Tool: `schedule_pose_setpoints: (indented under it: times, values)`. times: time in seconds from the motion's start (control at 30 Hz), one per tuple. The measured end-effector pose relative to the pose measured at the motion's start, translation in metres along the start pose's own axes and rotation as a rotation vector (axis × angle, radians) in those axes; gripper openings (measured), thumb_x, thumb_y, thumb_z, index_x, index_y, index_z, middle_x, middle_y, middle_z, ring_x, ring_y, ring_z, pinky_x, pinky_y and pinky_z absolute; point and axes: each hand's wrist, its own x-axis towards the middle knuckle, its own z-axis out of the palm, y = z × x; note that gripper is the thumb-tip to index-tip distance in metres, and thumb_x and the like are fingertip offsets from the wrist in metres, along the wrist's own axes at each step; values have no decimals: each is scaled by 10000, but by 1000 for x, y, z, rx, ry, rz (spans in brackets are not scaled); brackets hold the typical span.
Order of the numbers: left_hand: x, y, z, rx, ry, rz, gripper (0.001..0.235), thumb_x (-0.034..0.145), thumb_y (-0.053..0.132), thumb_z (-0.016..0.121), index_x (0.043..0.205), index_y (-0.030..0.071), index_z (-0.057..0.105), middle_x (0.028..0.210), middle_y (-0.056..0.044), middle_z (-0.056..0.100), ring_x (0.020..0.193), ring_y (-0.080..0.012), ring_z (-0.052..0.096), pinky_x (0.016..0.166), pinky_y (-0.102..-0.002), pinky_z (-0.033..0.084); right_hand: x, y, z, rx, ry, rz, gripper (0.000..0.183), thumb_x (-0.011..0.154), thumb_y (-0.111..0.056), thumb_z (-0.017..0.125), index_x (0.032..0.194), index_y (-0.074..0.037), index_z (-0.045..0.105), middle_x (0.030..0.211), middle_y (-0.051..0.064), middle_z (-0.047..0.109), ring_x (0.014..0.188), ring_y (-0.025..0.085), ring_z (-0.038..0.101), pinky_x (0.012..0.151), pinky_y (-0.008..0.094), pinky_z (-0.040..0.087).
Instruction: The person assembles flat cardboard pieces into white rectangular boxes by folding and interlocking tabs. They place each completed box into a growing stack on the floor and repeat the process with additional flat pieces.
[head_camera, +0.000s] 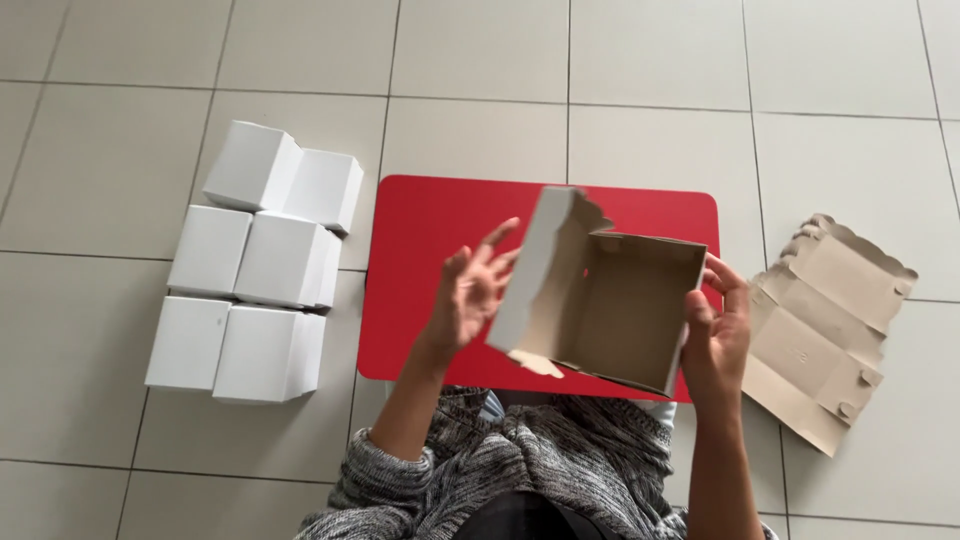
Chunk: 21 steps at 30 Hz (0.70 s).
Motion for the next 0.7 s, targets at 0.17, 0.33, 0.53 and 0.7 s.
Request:
schedule_pose_setpoints:
  times: [0.17, 0.33, 0.53, 0.7]
  values:
    - [-15, -36, 26, 88, 12, -172, 825, 1004, 677, 372, 1529, 46, 456, 1398, -237, 584, 1228, -362, 567, 1147, -468, 373, -9, -30, 15, -263, -8, -178, 690, 918, -413, 720, 1466, -62, 489, 1380, 182, 463, 895, 376, 677, 600, 409, 585]
    - [-8, -13, 60, 302, -231, 213, 967, 971, 660, 458, 1650, 221, -72, 1685, -202, 57, 1525, -414, 110, 1213, -625, 36, -22, -63, 40, -422, -59, -327, 819, 821, -420, 821, 1472, -48, 489, 1415, 198, 429, 857, 375, 652, 594, 447, 614]
    - [-9, 1, 63, 420, -211, 166, 1053, 907, 620, 612, 1650, 311, -68, 1664, -273, -35, 1503, -526, 85, 1171, -663, 138, -29, -80, 51, -532, -145, -411, 826, 825, -385, 824, 1506, -78, 471, 1479, 210, 449, 1158, 425, 594, 769, 456, 583]
    - [-9, -1, 58, 409, -190, 183, 1015, 925, 543, 604, 1656, 290, -53, 1675, -253, -26, 1504, -518, 93, 1175, -648, 136, -30, -84, 48, -489, -284, -452, 851, 798, -413, 815, 1512, -100, 473, 1589, 215, 409, 1338, 436, 525, 961, 473, 520]
